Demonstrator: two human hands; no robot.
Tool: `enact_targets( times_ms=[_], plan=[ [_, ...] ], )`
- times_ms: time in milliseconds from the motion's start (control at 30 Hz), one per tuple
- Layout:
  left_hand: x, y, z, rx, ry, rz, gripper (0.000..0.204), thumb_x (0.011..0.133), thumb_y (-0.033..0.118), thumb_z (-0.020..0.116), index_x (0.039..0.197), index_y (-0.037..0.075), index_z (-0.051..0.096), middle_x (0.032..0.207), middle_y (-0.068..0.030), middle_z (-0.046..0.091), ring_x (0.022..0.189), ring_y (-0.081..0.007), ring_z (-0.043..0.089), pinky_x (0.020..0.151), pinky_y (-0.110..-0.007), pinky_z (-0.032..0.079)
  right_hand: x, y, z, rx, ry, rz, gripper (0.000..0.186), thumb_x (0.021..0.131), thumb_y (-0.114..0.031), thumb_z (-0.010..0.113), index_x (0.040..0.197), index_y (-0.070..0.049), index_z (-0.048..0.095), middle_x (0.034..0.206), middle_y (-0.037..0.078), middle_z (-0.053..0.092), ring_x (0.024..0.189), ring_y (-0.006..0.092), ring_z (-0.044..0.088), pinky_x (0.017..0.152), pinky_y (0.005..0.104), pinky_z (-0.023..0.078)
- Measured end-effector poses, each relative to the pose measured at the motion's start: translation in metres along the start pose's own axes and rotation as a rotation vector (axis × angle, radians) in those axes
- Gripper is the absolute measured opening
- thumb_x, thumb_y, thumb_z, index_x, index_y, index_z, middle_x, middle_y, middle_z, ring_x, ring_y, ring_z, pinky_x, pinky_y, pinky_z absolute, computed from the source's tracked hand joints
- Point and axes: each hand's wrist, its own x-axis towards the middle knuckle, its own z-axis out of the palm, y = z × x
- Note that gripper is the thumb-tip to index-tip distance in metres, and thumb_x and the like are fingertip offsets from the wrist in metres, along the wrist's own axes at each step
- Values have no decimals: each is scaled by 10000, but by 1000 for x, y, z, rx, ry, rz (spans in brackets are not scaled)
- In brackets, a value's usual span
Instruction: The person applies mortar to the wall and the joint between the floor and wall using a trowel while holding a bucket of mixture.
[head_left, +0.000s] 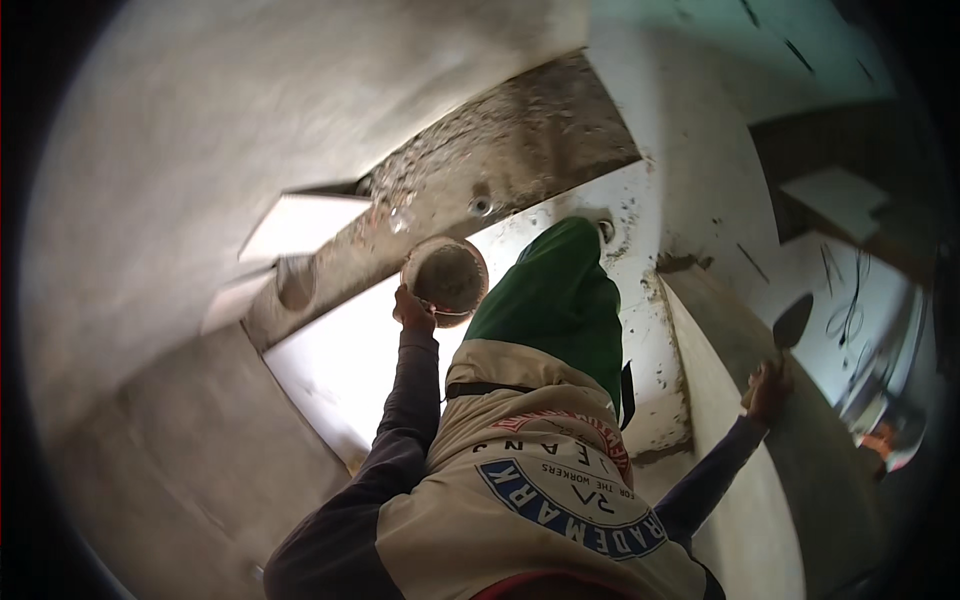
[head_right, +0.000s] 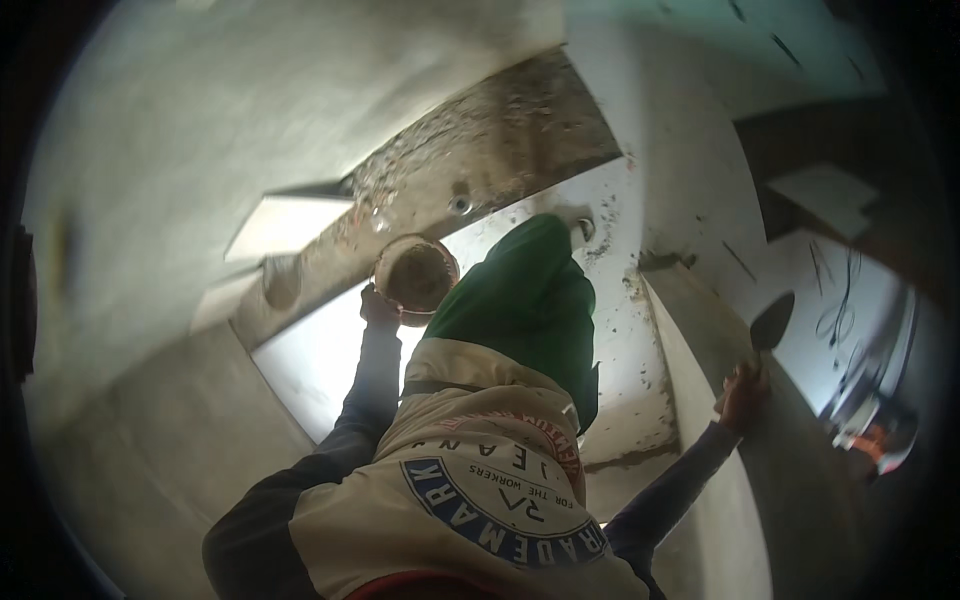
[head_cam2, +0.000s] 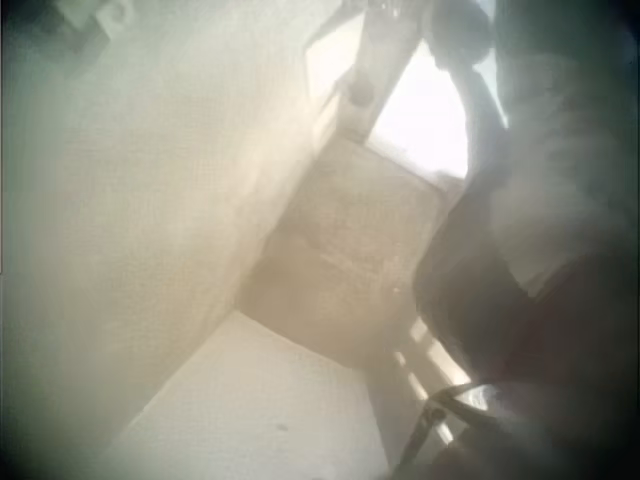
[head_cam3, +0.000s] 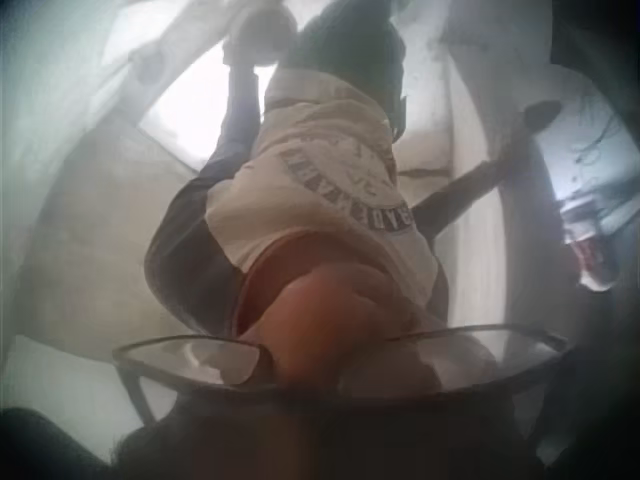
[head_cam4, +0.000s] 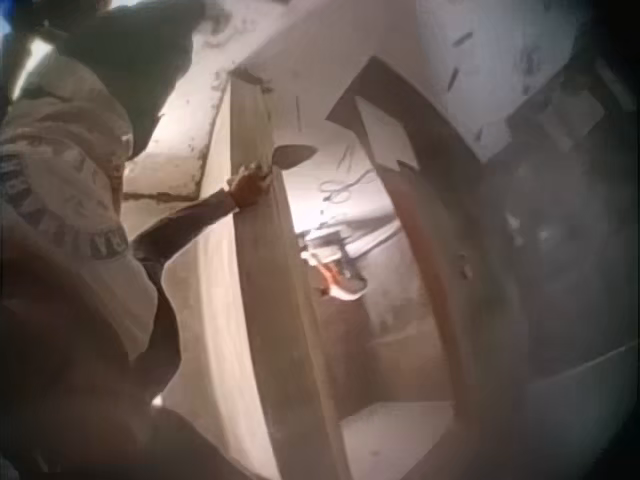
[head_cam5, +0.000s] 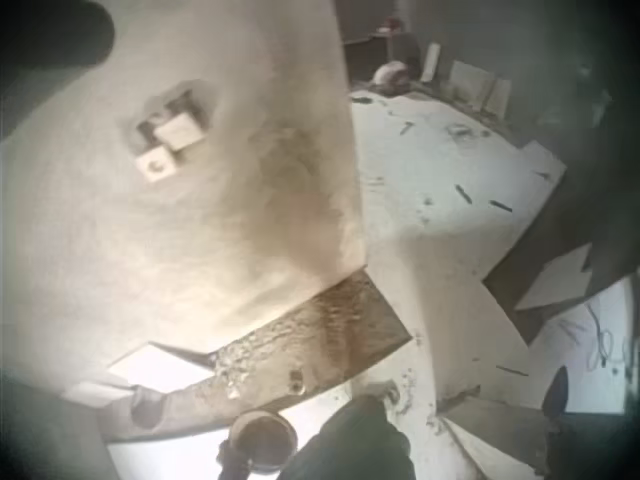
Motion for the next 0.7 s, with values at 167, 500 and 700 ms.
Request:
enact_targets(
  times_ms=[167, 500, 700],
  plan=[
    [25, -40, -141, -253, 273, -61, 265, 945, 314, 607, 927, 52, 574, 633, -49, 468, 467, -190, 427, 471, -384, 369, 9, 2, 3, -252, -60, 0, 376, 911, -211, 747, 1221, -30, 632, 1145, 171, 661, 986, 279, 676, 734, 434, 578],
    [106, -195, -405, -67, 485, 238, 377, 956, 471, 644, 979, 95, 648, 653, -32, 531, 502, -163, 485, 498, -346, 440, -68, 47, 190, -243, -146, -284, 200, 876, -82, 687, 1026, 15, 597, 703, 56, 568, 459, 166, 520, 417, 308, 422],
    [100, -250, -505, -784, 667, -152, 437, 946, 390, 723, 945, -44, 666, 792, -131, 631, 632, -271, 621, 576, -419, 520, -169, -26, 434, -430, -788, -459, 140, 977, -158, 660, 967, -24, 622, 698, 81, 583, 488, 159, 537, 423, 334, 425]
  ],
)
